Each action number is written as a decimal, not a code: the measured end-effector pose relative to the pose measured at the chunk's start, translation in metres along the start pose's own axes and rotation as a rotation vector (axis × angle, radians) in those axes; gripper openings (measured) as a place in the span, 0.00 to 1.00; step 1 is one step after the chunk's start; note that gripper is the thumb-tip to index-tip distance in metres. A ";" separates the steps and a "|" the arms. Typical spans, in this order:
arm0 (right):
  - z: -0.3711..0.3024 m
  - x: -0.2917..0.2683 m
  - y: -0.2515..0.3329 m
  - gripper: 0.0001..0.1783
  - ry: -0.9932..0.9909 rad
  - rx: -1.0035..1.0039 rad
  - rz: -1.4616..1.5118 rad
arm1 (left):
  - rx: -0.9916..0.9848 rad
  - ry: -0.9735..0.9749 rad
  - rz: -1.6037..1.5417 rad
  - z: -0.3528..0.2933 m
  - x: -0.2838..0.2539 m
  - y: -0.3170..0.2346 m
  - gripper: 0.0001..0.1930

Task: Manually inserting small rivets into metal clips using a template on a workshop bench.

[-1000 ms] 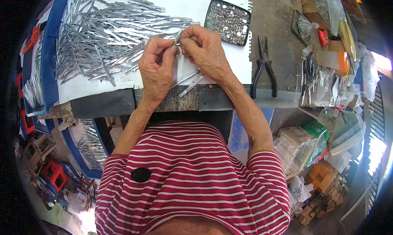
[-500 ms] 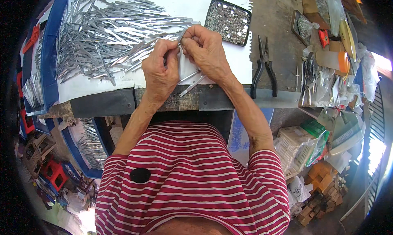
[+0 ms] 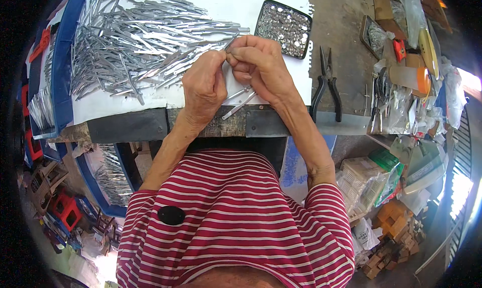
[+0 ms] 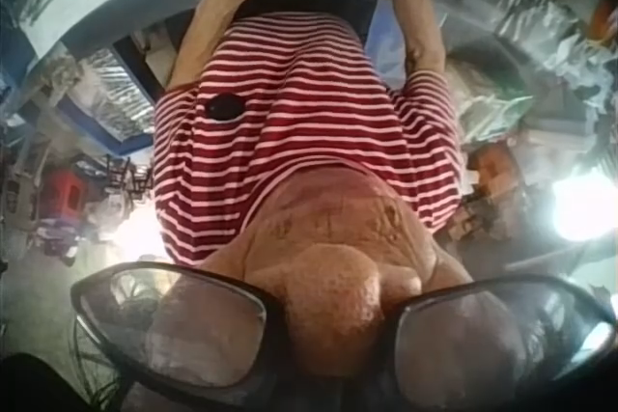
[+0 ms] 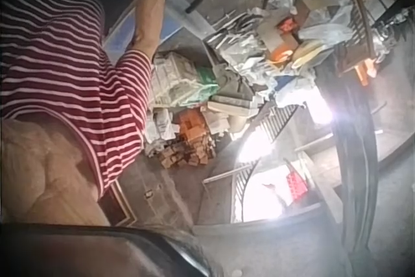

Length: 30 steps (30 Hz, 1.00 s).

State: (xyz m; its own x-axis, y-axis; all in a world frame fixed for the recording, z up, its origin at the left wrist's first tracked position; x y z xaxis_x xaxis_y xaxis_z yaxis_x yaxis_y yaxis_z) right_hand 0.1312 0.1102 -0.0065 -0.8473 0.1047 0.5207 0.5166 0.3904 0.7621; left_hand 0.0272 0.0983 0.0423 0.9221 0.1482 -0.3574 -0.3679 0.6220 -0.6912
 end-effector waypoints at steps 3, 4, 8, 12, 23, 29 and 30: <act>0.001 -0.002 -0.001 0.05 0.009 0.020 0.035 | 0.015 0.002 0.004 0.002 -0.001 -0.001 0.11; 0.001 0.000 -0.001 0.05 0.027 0.028 0.063 | 0.025 0.007 0.017 0.002 -0.001 -0.001 0.10; 0.001 0.007 0.006 0.05 0.057 -0.057 -0.019 | -0.197 -0.079 -0.167 -0.004 -0.004 0.016 0.04; -0.001 0.008 0.010 0.07 -0.029 -0.111 -0.192 | -0.698 -0.039 -0.665 -0.012 0.005 0.036 0.04; -0.019 -0.049 0.078 0.06 -0.517 -0.614 -0.440 | -0.633 0.090 -0.533 -0.009 0.009 0.026 0.05; -0.017 -0.060 0.087 0.05 -0.641 -0.736 -0.951 | -0.649 0.174 -0.491 -0.015 0.014 0.029 0.07; -0.015 -0.057 0.086 0.05 -0.621 -0.774 -1.037 | -0.647 0.175 -0.494 -0.015 0.014 0.028 0.07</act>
Point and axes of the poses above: each hand's wrist, its own z-axis towards the middle knuckle, its own x-axis out of the palm, y = z × x, the point moved 8 cm from there along z, towards the middle knuckle, and after that the axes turned 6 degrees about -y, right-handed, at the moved point
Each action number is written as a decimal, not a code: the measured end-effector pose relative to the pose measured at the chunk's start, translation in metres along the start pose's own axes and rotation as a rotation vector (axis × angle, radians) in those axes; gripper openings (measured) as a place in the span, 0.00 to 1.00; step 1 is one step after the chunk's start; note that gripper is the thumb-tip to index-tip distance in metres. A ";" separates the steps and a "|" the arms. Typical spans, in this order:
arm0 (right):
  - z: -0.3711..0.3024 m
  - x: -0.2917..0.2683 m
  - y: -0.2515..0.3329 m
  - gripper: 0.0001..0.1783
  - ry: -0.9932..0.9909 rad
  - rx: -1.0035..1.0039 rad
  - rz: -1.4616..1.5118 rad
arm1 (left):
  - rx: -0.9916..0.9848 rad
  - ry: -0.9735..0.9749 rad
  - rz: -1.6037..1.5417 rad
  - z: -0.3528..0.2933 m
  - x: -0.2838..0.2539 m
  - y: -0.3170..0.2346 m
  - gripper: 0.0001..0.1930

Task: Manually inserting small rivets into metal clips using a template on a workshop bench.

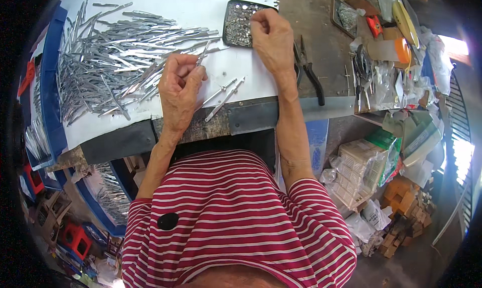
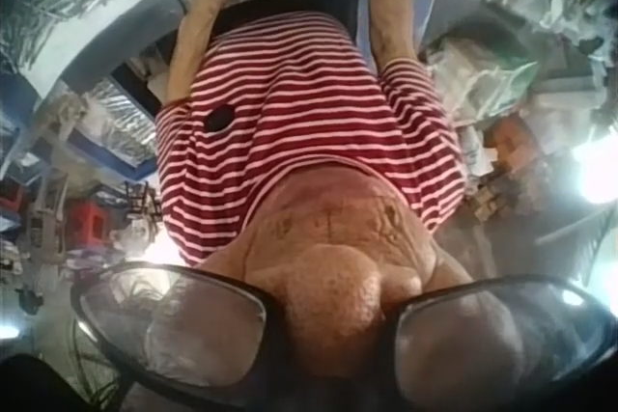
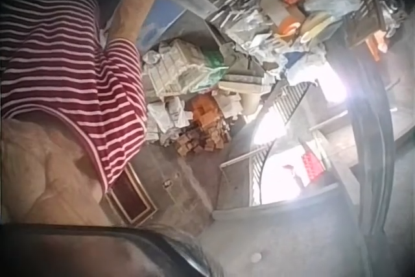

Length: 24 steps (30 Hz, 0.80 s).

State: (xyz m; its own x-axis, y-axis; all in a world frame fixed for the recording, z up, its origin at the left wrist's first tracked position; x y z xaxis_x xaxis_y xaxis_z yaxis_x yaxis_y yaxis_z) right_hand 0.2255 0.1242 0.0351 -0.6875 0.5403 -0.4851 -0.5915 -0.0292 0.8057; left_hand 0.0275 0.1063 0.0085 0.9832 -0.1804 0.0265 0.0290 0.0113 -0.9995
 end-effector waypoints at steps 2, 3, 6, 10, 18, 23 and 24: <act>-0.001 0.002 -0.003 0.05 0.035 0.012 -0.096 | 0.017 -0.017 0.039 0.000 -0.001 -0.003 0.07; -0.002 0.002 -0.003 0.05 0.043 0.000 -0.182 | 0.018 -0.018 0.038 0.000 -0.001 -0.003 0.07; -0.003 0.002 -0.002 0.05 0.068 0.005 -0.259 | 0.033 -0.019 0.052 0.000 -0.001 -0.003 0.07; -0.005 0.003 0.001 0.05 0.106 -0.019 -0.302 | -0.024 0.003 0.025 0.000 0.000 0.002 0.06; -0.008 0.007 0.008 0.05 0.134 -0.069 -0.357 | -0.072 0.003 -0.044 0.000 -0.001 0.001 0.05; -0.010 0.009 0.011 0.04 0.129 -0.122 -0.394 | -0.156 0.008 -0.222 0.000 0.000 0.007 0.04; -0.010 0.008 0.011 0.04 0.138 -0.107 -0.398 | -0.154 0.012 -0.225 0.000 0.000 0.007 0.04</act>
Point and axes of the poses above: each hand's wrist, its own z-axis towards the middle knuckle, its own x-axis out of the palm, y = z × x, the point moved 8 cm from there along z, towards the middle knuckle, and after that the axes turned 6 degrees about -y, right-handed, at the moved point
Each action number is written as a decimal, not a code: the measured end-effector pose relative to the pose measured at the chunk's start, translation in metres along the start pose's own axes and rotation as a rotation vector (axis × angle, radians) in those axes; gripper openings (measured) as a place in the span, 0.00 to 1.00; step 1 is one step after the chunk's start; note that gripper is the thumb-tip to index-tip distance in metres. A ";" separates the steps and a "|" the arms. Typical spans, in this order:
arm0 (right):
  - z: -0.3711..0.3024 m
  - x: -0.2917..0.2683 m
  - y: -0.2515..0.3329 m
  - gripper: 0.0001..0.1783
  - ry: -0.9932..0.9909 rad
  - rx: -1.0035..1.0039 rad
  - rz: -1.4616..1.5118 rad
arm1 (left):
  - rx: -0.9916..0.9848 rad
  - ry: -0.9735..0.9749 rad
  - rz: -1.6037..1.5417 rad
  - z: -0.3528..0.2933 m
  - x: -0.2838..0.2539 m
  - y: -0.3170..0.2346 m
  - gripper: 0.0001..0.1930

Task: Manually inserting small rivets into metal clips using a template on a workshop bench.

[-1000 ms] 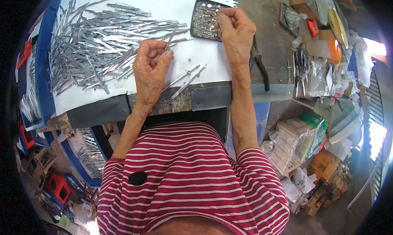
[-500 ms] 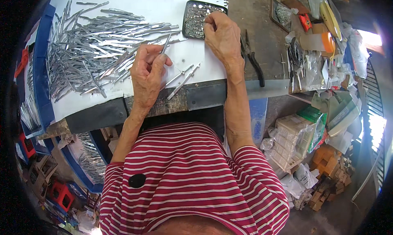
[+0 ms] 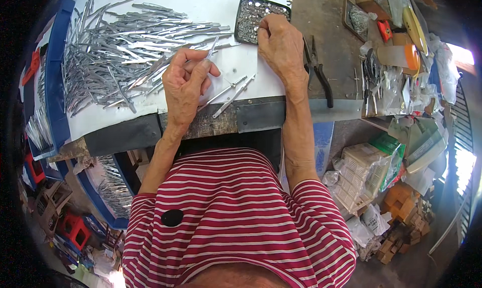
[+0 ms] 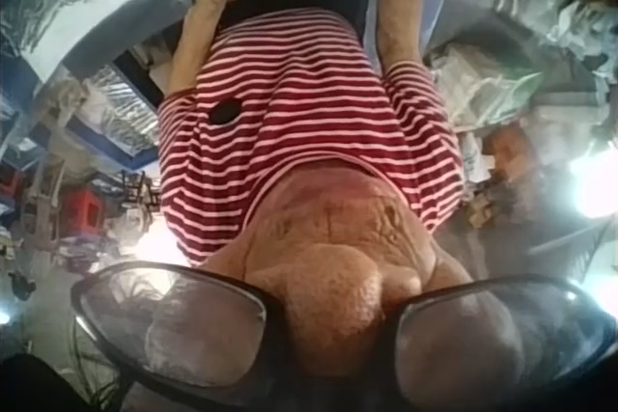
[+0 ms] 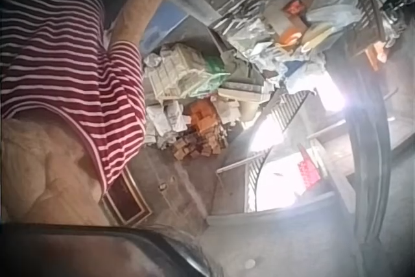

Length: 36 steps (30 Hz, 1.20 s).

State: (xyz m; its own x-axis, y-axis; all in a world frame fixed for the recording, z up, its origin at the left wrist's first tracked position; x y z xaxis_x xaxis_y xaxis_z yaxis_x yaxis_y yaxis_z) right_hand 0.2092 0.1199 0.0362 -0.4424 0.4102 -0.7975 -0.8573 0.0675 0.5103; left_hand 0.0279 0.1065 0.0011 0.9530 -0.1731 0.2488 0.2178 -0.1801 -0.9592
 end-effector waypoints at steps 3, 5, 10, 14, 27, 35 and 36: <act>0.000 0.001 0.001 0.04 0.004 -0.014 -0.010 | 0.005 0.001 -0.006 0.000 -0.001 0.000 0.03; -0.001 0.002 0.000 0.05 -0.006 -0.040 -0.020 | 0.000 0.000 -0.016 0.000 -0.001 0.000 0.03; -0.001 0.004 0.002 0.06 -0.033 -0.113 -0.095 | -0.026 -0.007 -0.048 0.000 -0.002 0.001 0.03; 0.000 0.003 0.002 0.06 -0.027 -0.101 -0.078 | -0.037 -0.029 -0.062 0.001 -0.004 0.001 0.03; -0.001 0.005 0.007 0.04 -0.016 -0.040 0.010 | -0.066 -0.011 -0.040 0.001 -0.003 0.001 0.03; -0.001 0.005 0.010 0.04 -0.023 -0.064 -0.018 | -0.056 -0.015 -0.033 0.001 -0.003 0.003 0.04; -0.001 0.004 0.010 0.04 -0.028 -0.066 -0.022 | -0.046 -0.019 -0.038 0.001 -0.003 0.003 0.05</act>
Point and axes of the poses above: each hand's wrist, its own z-axis towards the middle knuckle, its own x-axis out of the palm, y = z × x, the point moved 8 cm from there along z, towards the middle knuckle, and after that the axes turned 6 degrees about -y, right-handed, at the moved point
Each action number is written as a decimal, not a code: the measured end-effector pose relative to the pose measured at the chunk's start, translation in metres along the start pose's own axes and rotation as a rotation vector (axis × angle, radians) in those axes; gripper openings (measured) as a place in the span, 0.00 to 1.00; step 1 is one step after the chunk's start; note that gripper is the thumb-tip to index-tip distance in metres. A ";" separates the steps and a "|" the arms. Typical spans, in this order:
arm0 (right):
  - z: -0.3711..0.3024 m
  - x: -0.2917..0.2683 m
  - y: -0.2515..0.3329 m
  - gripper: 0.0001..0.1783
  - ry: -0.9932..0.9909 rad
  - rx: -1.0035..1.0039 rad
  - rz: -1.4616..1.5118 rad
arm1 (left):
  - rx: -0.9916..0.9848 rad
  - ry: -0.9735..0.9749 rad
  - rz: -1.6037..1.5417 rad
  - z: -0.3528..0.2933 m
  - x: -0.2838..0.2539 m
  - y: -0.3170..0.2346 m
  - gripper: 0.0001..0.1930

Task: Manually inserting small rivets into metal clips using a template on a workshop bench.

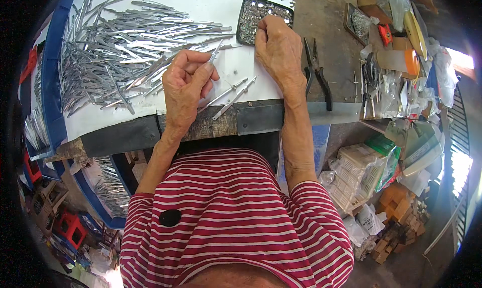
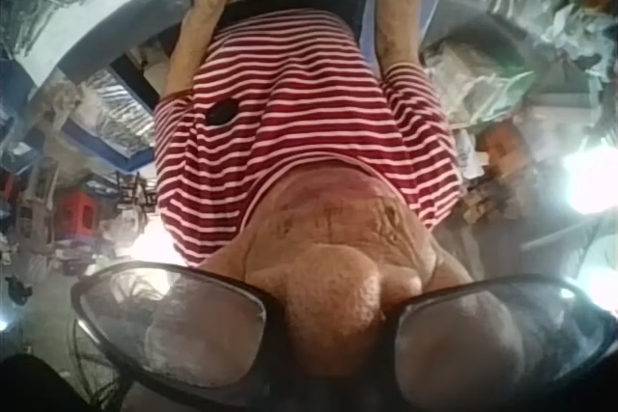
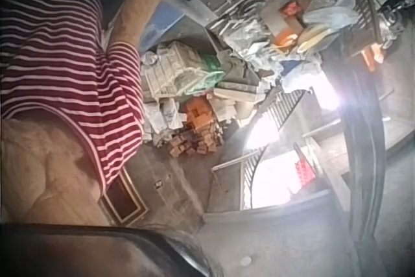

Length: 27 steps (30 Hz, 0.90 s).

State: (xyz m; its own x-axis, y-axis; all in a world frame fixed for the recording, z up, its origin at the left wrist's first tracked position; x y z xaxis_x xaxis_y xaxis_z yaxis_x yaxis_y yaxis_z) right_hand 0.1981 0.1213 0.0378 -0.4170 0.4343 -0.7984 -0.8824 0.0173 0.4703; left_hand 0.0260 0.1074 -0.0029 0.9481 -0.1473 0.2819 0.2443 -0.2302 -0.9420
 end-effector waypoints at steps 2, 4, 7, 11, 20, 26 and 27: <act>0.000 -0.001 -0.001 0.04 -0.004 -0.003 -0.003 | -0.007 0.003 0.007 0.000 0.001 -0.002 0.04; 0.000 -0.002 -0.002 0.05 -0.029 -0.042 -0.076 | -0.015 0.009 0.014 0.000 0.001 -0.002 0.04; -0.001 -0.001 -0.003 0.05 -0.025 -0.045 -0.107 | -0.016 0.010 0.027 0.000 0.001 -0.003 0.04; -0.001 -0.002 -0.004 0.04 -0.056 -0.052 -0.134 | -0.021 0.020 0.027 0.000 0.003 -0.003 0.04; -0.001 -0.001 -0.002 0.04 -0.031 -0.076 -0.161 | -0.010 0.019 0.026 0.000 0.003 -0.001 0.04; -0.001 0.000 -0.002 0.05 0.000 -0.045 -0.111 | -0.011 0.025 0.024 0.000 0.003 0.000 0.04; -0.001 -0.001 -0.001 0.05 -0.002 -0.022 -0.101 | 0.003 0.023 0.020 0.000 0.002 0.000 0.04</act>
State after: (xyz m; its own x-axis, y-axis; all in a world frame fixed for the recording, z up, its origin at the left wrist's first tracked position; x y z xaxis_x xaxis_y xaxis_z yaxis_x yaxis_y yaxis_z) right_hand 0.1992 0.1201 0.0383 -0.3249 0.4334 -0.8406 -0.9246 0.0414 0.3787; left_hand 0.0281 0.1069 -0.0022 0.9478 -0.1742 0.2672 0.2261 -0.2239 -0.9480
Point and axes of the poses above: each hand's wrist, its own z-axis towards the middle knuckle, its own x-axis out of the palm, y = z × x, the point moved 8 cm from there along z, towards the middle knuckle, and after that the axes turned 6 degrees about -y, right-handed, at the moved point
